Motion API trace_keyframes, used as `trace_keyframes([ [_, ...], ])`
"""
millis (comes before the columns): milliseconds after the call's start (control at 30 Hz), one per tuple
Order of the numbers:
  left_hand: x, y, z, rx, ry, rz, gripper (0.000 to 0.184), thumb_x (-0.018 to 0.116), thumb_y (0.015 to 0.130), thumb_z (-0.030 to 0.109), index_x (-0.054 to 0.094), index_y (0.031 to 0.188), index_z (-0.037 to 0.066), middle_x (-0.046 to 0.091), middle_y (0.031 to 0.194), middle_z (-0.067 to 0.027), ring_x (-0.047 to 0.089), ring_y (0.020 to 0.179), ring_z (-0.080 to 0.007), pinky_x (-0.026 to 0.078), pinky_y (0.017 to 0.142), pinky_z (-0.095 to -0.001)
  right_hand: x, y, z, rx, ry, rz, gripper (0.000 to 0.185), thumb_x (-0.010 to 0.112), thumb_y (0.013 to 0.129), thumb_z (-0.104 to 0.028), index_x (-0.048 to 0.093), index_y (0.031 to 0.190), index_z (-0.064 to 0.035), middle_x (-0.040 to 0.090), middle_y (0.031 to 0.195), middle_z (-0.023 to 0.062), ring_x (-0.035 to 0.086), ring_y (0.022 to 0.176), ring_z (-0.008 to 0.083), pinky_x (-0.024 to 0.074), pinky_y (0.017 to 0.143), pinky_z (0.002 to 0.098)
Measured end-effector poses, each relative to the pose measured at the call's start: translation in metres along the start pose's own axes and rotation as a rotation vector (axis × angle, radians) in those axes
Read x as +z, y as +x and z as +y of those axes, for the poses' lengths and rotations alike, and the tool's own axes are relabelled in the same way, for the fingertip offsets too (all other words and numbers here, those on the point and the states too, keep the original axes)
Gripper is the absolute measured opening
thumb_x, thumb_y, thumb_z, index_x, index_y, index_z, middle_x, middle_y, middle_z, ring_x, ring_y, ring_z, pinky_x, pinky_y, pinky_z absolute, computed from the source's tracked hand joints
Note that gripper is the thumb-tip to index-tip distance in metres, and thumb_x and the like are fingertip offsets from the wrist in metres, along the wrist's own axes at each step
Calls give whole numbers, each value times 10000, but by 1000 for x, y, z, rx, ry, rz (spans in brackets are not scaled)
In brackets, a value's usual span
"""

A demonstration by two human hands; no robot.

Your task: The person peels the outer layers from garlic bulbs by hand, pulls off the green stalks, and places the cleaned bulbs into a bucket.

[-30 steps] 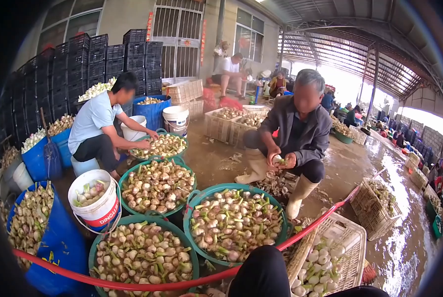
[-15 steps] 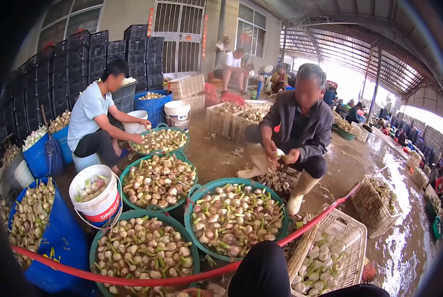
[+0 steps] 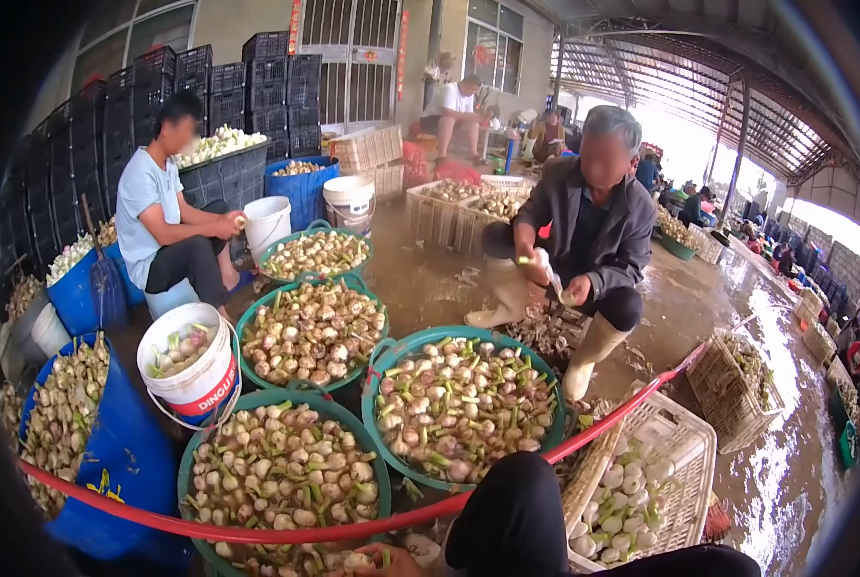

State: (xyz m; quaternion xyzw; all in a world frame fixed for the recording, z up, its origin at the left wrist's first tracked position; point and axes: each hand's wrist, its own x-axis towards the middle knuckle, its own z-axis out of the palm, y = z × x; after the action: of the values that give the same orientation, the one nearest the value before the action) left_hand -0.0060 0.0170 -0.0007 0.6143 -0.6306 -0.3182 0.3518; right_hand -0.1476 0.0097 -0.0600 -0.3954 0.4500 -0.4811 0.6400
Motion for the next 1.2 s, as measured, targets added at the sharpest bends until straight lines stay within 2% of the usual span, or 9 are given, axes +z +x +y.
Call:
trace_keyframes([
  [33,4,1,-7,29,40,41,140,570,799,83,635,841,-34,631,818,-161,580,756,-285,449,730,-389,1,8,17,-53,43,45,333,620,803,-248,533,1058,-52,578,760,11,531,679,74,429,620,217],
  [100,3,3,-12,-166,14,-78,221,539,842,162,611,966,-7,599,986,-153,557,900,-281,430,803,-397,2,4,11,-35,-56,102,409,699,728,-184,545,1089,-68,549,763,-22,485,698,43,415,649,194],
  [133,14,12,-32,-96,-155,55,107,566,747,69,597,728,-31,569,614,-84,563,532,-150,453,494,-308,3,3,11,-32,-61,114,391,692,737,-183,545,1081,-68,547,758,-33,481,697,35,414,628,193],
  [167,25,9,-52,12,-128,101,114,500,769,14,591,750,-53,540,593,-39,504,495,-86,411,448,-252,2,4,13,-94,-111,138,390,697,730,-167,546,1077,-71,543,753,-35,477,701,34,411,619,196],
  [400,14,5,-52,-30,-29,105,163,536,792,142,579,816,-14,551,650,-159,526,555,-174,427,556,-310,1,9,5,-76,51,-40,425,673,718,-77,509,1106,-26,571,1023,58,540,914,141,427,819,290],
  [733,-16,18,-12,-298,-100,109,119,530,797,103,581,795,-4,594,644,-97,587,545,-154,433,482,-283,3,4,-31,121,402,-57,423,617,767,-51,451,1155,-40,573,1007,63,557,879,144,474,719,274],
  [900,-11,29,2,187,-9,215,141,596,755,125,601,829,5,605,783,-124,599,703,-223,452,631,-319,-1,6,-32,88,320,-24,325,624,755,-43,501,1053,-7,585,948,64,560,832,131,476,689,269],
  [1000,-6,24,3,-10,-216,-7,156,611,729,94,601,853,0,596,813,-149,586,697,-271,452,644,-309,2,6,-36,121,274,12,370,623,761,-54,494,1106,-12,588,972,58,559,819,118,460,690,251],
  [1200,-2,21,11,103,-14,69,157,654,671,81,619,803,2,572,735,-132,557,659,-297,428,587,-340,0,3,-32,36,197,-25,398,659,743,-92,524,1110,-16,594,943,38,554,809,95,450,684,230],
])
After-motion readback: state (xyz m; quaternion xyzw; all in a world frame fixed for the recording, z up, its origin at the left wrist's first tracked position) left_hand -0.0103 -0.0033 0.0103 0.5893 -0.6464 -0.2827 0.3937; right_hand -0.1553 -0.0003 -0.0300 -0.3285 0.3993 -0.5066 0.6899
